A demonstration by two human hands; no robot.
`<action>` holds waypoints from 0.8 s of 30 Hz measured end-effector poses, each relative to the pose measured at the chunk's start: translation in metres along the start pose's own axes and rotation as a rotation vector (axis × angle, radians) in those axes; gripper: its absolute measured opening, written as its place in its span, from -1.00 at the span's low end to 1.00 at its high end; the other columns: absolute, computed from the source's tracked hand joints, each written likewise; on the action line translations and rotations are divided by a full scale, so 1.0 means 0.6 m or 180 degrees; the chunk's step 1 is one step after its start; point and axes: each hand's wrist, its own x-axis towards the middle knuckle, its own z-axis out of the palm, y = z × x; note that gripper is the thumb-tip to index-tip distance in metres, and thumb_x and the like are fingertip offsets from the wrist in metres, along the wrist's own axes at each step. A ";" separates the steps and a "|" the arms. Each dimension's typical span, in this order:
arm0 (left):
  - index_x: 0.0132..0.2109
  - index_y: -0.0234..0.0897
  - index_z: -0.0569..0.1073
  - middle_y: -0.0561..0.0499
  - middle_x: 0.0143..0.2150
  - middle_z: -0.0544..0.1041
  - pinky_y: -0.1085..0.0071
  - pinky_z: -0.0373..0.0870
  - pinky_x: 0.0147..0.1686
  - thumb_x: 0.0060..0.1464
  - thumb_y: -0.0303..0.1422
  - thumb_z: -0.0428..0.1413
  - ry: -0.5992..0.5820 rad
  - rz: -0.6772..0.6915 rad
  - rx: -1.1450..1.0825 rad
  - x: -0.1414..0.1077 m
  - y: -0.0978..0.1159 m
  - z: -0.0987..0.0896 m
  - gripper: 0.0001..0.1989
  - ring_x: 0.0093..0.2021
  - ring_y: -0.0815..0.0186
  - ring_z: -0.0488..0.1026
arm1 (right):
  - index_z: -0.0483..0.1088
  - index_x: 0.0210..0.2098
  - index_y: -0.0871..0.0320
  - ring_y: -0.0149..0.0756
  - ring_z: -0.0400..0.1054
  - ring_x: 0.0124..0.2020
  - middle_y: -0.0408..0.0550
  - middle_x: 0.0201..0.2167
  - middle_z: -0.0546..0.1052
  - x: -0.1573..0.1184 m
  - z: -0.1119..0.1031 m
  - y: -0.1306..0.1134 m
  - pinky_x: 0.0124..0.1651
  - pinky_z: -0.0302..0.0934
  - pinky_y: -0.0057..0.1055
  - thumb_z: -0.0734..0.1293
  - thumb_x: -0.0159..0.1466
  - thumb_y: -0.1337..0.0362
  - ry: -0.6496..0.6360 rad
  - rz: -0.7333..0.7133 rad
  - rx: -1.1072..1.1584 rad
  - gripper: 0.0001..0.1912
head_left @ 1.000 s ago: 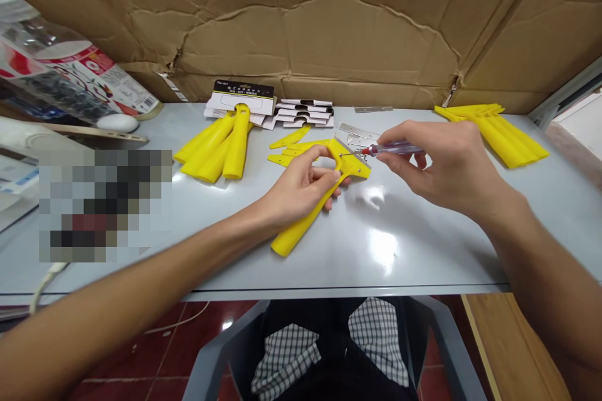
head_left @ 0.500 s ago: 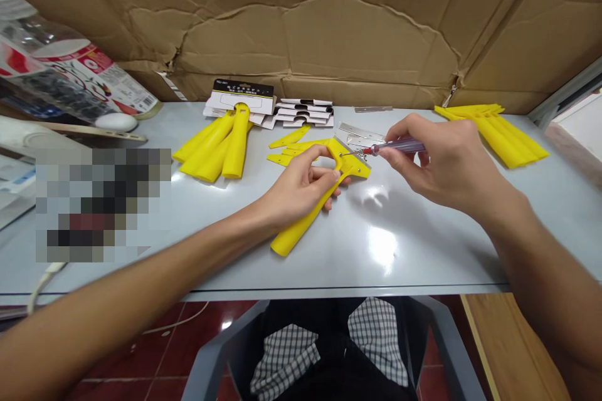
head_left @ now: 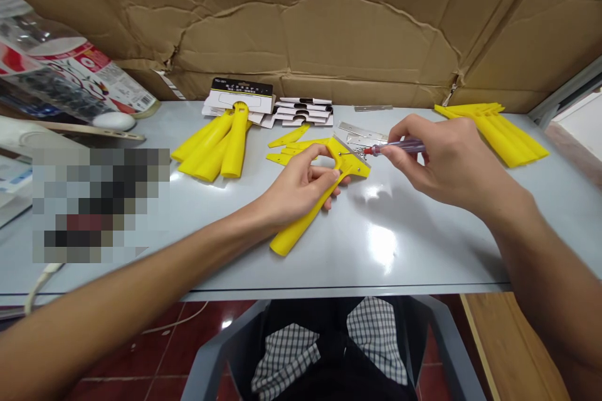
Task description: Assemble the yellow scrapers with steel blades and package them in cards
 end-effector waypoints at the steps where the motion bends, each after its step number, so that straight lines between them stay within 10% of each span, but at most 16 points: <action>1: 0.08 -0.23 0.35 -0.12 -0.17 0.67 0.39 0.49 -0.42 0.37 -0.39 0.15 0.0001 0.0003 0.0004 0.000 0.000 0.000 -0.80 -0.43 0.36 0.48 | 0.47 -0.18 0.01 -0.20 0.36 -0.55 -0.17 -0.57 0.52 0.000 -0.001 -0.001 -0.41 0.11 -0.25 0.35 0.44 0.15 -0.0013 0.0018 -0.0013 -0.89; 15: 0.06 -0.22 0.32 -0.10 -0.18 0.67 0.40 0.49 -0.42 0.38 -0.40 0.14 0.0026 -0.0012 0.0022 0.000 0.001 0.001 -0.81 -0.43 0.37 0.48 | 0.44 -0.23 0.06 -0.22 0.30 -0.56 -0.12 -0.56 0.51 0.000 -0.002 0.005 -0.43 -0.02 -0.27 0.33 0.46 0.09 -0.0118 0.0000 -0.0193 -0.80; 24: 0.05 -0.19 0.31 -0.09 -0.17 0.68 0.39 0.49 -0.40 0.39 -0.40 0.13 -0.0009 0.0005 -0.0007 0.001 -0.001 -0.001 -0.83 -0.44 0.37 0.48 | 0.44 -0.08 0.04 -0.08 0.51 -0.34 0.00 -0.23 0.67 -0.003 -0.007 -0.007 -0.32 0.22 -0.20 0.35 0.39 0.27 -0.0179 -0.0191 0.0181 -0.89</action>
